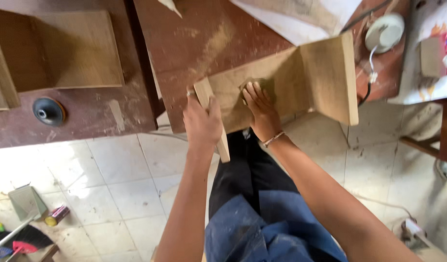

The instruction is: The person sands the surfaces of a wooden L-shaped assembly and a wooden board by hand using a piece of sandpaper.

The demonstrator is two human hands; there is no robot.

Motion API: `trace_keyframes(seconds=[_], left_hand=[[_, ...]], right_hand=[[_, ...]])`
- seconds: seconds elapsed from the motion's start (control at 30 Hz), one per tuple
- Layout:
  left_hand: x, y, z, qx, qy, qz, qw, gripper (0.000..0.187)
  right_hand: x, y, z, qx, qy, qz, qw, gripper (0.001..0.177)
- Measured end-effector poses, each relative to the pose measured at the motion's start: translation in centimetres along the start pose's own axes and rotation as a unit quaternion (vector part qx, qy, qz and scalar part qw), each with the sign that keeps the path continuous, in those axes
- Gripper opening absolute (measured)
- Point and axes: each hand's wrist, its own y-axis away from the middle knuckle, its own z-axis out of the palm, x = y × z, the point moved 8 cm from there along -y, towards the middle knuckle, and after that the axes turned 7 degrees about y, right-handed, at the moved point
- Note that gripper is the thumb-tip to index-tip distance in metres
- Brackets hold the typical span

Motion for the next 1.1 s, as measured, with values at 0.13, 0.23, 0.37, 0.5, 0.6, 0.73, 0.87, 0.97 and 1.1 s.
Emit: trace_keyframes(seconds=[0.13,0.23,0.37,0.5,0.6,0.73,0.87,0.97,1.1], left_hand=[[-1.8,-0.1,0.2,-0.002,-0.013,-0.01,1.0,0.057],[-0.2,0.2,0.1,-0.003,-0.001,-0.004,1.0,0.059],[1.3,0.1,-0.5,-0.013,0.0,-0.014,1.0,0.053],[0.4,0.1,-0.1,-0.006,-0.019,0.0,1.0,0.052],[0.1,0.0,-0.4,0.009,-0.021,-0.005,1.0,0.051],[0.3,0.6,-0.2,-0.001,-0.034,-0.036,0.999,0.053],[1.7,1.0,-0.5,-0.001,-0.013,-0.039,0.999,0.057],[0.8,0.7,-0.3,-0.007,-0.022,-0.057,0.998,0.054],[1.3,1.0,-0.7,0.003,-0.031,-0.041,0.999,0.057]], right_hand=[[0.9,-2.2,3.4,-0.078,0.056,-0.01,0.995,0.054],[-0.8,0.5,1.8,-0.044,0.067,-0.013,0.997,0.05],[-0.6,-2.1,5.6,-0.113,0.37,-0.076,0.919,0.053],[-0.9,-1.8,3.0,-0.08,0.082,-0.012,0.993,0.046],[-2.2,-0.8,0.9,-0.045,0.01,-0.02,0.999,0.051],[-1.6,-3.7,2.1,-0.051,0.066,-0.051,0.995,0.05],[-2.8,0.4,1.0,-0.069,0.188,-0.057,0.978,0.069],[-1.7,-1.6,4.2,-0.158,0.492,-0.094,0.851,0.065],[0.1,-2.8,3.7,-0.017,-0.003,-0.029,0.999,0.048]])
